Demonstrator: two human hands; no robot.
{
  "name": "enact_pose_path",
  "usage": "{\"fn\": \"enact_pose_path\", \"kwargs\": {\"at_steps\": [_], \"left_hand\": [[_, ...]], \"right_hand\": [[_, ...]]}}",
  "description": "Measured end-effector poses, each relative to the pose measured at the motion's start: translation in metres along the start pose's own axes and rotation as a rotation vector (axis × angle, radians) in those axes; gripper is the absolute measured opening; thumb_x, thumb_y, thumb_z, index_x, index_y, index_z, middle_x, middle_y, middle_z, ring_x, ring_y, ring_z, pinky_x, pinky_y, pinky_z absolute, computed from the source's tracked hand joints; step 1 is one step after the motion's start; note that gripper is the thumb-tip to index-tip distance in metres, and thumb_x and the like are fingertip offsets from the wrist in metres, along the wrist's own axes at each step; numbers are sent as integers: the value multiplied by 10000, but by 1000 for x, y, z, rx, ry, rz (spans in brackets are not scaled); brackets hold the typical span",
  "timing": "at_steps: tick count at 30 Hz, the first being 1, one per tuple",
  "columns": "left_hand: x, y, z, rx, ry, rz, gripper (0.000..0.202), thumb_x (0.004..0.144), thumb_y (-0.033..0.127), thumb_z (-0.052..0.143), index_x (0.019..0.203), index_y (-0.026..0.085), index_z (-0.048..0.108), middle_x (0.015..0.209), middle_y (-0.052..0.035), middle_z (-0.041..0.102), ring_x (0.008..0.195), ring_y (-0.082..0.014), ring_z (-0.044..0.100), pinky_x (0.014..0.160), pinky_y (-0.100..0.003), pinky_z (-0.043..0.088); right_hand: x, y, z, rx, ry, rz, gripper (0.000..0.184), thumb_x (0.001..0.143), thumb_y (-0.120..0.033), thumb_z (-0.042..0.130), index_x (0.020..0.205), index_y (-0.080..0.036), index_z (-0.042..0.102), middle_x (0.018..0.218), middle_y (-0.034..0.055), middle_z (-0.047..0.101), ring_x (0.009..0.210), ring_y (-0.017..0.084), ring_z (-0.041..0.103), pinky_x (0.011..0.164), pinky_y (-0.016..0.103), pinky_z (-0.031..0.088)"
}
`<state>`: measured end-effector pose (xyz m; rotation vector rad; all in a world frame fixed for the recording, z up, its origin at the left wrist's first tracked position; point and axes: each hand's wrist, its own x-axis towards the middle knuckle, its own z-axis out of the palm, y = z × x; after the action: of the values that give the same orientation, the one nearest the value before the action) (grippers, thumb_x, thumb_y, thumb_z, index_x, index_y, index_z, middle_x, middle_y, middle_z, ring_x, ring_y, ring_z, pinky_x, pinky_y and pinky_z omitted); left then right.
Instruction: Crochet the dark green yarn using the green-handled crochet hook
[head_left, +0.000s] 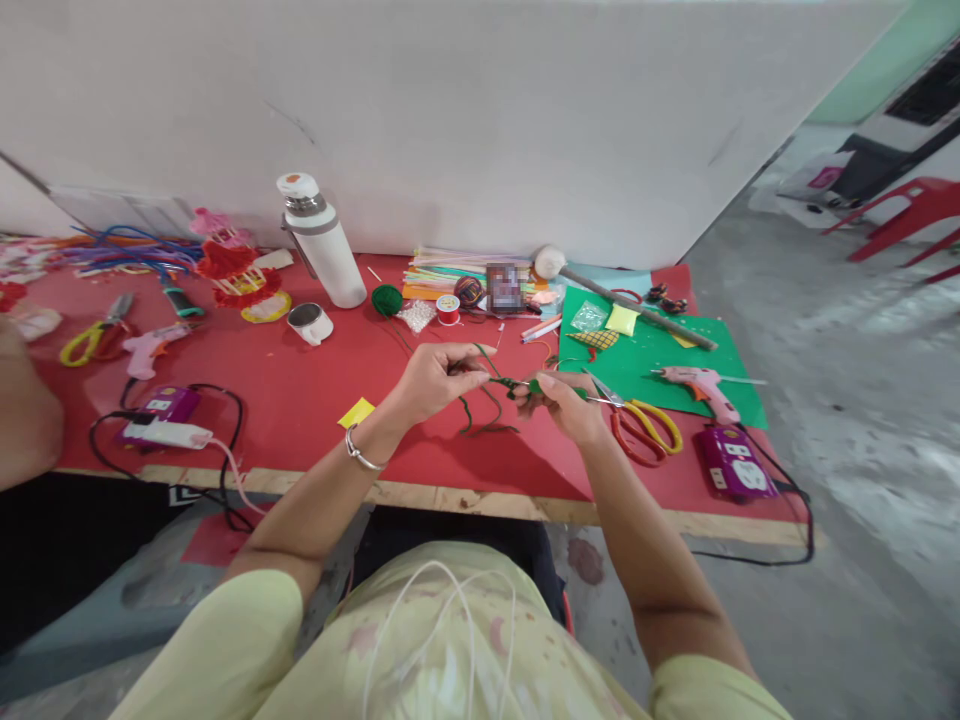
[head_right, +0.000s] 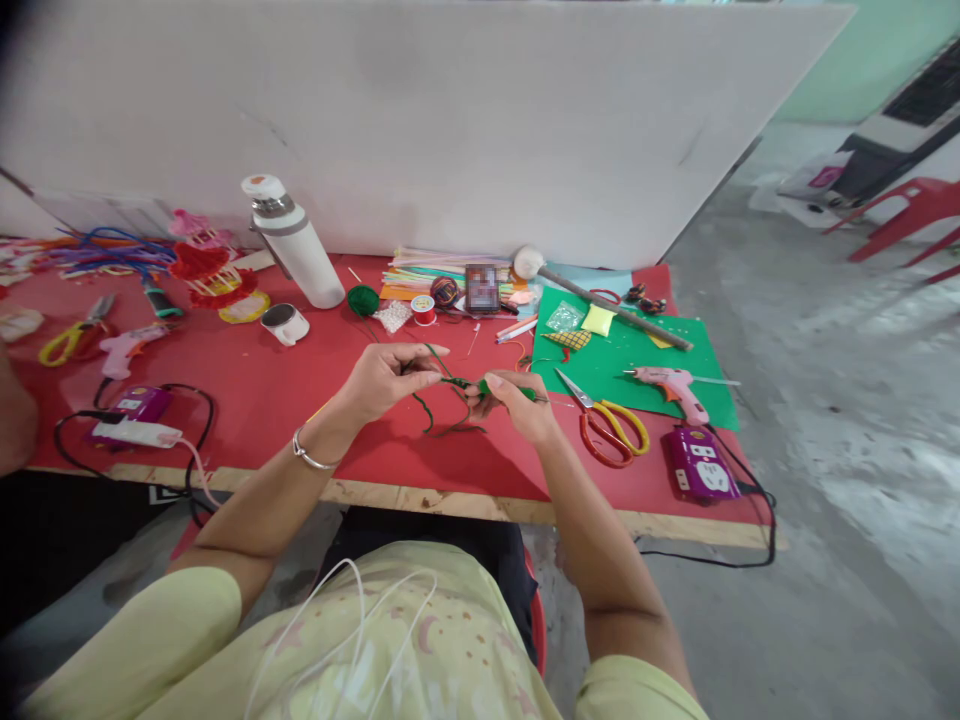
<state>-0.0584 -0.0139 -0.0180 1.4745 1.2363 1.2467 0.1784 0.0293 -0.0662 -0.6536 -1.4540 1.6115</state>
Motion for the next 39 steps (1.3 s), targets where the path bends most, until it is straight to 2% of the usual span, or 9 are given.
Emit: {"fn": "enact_pose_path", "kwargs": {"at_steps": [7, 16, 23, 27, 31, 35, 39], "left_hand": [[1, -1, 0, 2, 6, 10, 382, 721, 305, 826, 1058, 126, 836, 771, -53, 743, 682, -127, 602, 657, -270, 486], [1, -4, 1, 27, 30, 29, 391, 734, 301, 807, 1085, 131, 837, 793, -65, 758, 682, -135, 618, 638, -266, 480], [0, -6, 3, 112, 47, 67, 312, 765, 302, 778, 1028, 147, 840, 769, -50, 746, 581, -87, 502, 542, -232, 373], [0, -5, 4, 132, 79, 68, 248, 771, 294, 774, 968, 157, 838, 785, -52, 752, 568, -85, 499, 537, -231, 370], [-1, -7, 5, 156, 104, 73, 178, 777, 274, 765, 903, 163, 824, 843, -65, 775, 599, -104, 558, 536, -231, 390], [-3, -8, 6, 182, 117, 77, 130, 792, 263, 755, 848, 159, 811, 888, -73, 790, 648, -115, 602, 551, -227, 415], [-2, -8, 6, 178, 130, 68, 179, 792, 261, 755, 918, 154, 824, 878, -66, 791, 608, -92, 549, 554, -227, 408]], "right_hand": [[-1, -3, -1, -45, -47, -14, 388, 938, -513, 706, 914, -151, 844, 765, 89, 798, 589, 202, 745, 572, 330, 634], [-2, -12, 2, -203, -55, -91, 405, 983, -504, 657, 857, -161, 831, 753, 82, 785, 598, 185, 742, 569, 303, 607], [-7, -20, 13, -339, -8, -184, 425, 994, -521, 634, 816, -180, 814, 729, 76, 771, 591, 177, 713, 563, 300, 573], [-9, -22, 16, -477, -1, -244, 446, 1029, -519, 564, 786, -215, 781, 725, 72, 760, 635, 195, 694, 603, 330, 562], [-12, -24, 20, -653, -3, -328, 462, 1060, -462, 508, 732, -226, 732, 742, 68, 741, 674, 190, 667, 635, 330, 525], [-15, -24, 24, -759, 13, -404, 389, 1066, -374, 506, 791, -211, 728, 782, 62, 737, 696, 177, 666, 664, 322, 507], [-18, -20, 27, -835, 18, -472, 304, 1056, -300, 518, 864, -204, 734, 824, 74, 738, 733, 179, 670, 695, 320, 508]]}}
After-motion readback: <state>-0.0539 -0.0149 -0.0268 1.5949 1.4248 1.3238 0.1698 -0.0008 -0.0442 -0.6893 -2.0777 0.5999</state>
